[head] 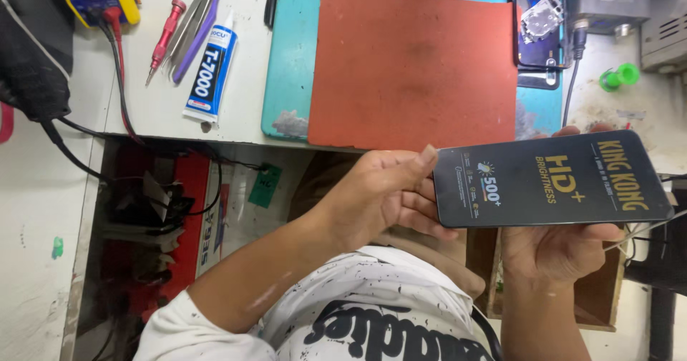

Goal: The person applies adhesive to a smartphone screen and attaches it to the phone body. They then remove the back cover and use a screwdriver to unscrew and remove internal components from the device.

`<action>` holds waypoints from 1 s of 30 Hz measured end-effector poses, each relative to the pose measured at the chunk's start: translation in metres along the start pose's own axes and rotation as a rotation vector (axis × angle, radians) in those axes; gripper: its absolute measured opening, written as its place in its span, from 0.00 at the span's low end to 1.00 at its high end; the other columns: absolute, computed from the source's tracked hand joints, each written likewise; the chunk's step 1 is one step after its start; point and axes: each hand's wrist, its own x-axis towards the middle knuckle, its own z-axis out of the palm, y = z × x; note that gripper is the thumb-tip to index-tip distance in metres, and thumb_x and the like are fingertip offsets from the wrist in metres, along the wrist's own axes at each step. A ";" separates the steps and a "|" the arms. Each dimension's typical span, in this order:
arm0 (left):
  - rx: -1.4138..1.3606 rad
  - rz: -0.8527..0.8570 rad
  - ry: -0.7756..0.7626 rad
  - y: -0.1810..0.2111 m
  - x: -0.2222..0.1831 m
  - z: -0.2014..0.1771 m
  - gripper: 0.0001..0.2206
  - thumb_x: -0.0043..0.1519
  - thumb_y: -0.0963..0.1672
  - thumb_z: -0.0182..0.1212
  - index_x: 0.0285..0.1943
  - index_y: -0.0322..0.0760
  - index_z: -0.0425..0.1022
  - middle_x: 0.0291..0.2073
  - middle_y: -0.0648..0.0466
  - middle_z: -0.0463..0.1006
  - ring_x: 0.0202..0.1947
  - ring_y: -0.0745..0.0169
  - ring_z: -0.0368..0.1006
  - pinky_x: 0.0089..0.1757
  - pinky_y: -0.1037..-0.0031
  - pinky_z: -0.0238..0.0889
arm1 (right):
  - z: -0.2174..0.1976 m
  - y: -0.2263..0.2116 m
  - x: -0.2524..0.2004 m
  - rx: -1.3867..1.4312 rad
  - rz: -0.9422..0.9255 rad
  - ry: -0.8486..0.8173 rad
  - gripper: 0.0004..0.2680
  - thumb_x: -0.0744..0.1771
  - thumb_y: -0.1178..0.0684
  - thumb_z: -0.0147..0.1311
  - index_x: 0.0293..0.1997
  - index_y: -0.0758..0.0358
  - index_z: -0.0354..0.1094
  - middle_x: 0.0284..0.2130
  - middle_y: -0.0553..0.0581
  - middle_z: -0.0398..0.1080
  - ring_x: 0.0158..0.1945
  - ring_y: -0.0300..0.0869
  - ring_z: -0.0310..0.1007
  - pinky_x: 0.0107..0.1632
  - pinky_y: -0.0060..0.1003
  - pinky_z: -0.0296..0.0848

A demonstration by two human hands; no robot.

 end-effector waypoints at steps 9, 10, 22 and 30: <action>0.154 0.072 0.148 -0.010 0.006 0.010 0.12 0.66 0.44 0.65 0.44 0.25 0.78 0.33 0.48 0.81 0.33 0.63 0.79 0.36 0.70 0.76 | -0.009 -0.003 -0.015 -0.183 -0.060 -0.044 0.30 0.67 0.52 0.69 0.76 0.59 0.49 0.66 0.59 0.61 0.71 0.47 0.62 0.73 0.47 0.65; 0.162 0.100 0.151 -0.010 0.005 0.010 0.11 0.66 0.44 0.66 0.44 0.24 0.78 0.33 0.48 0.81 0.33 0.64 0.78 0.35 0.71 0.76 | -0.008 -0.004 -0.014 -0.234 -0.064 -0.047 0.31 0.67 0.52 0.69 0.76 0.60 0.49 0.66 0.59 0.61 0.70 0.48 0.62 0.74 0.47 0.66; 0.597 0.283 0.135 -0.003 -0.016 0.008 0.14 0.64 0.40 0.65 0.56 0.23 0.75 0.43 0.50 0.83 0.42 0.73 0.78 0.46 0.79 0.75 | 0.007 -0.035 -0.028 -0.459 0.137 -0.051 0.31 0.71 0.41 0.58 0.73 0.82 0.46 0.63 0.77 0.62 0.63 0.61 0.69 0.61 0.63 0.72; 0.841 0.292 0.220 -0.009 -0.030 0.014 0.15 0.64 0.40 0.66 0.59 0.26 0.77 0.38 0.52 0.84 0.33 0.81 0.74 0.34 0.84 0.71 | -0.007 -0.045 -0.063 -0.676 0.111 0.258 0.17 0.75 0.51 0.56 0.60 0.82 0.59 0.52 0.75 0.71 0.56 0.58 0.75 0.63 0.58 0.75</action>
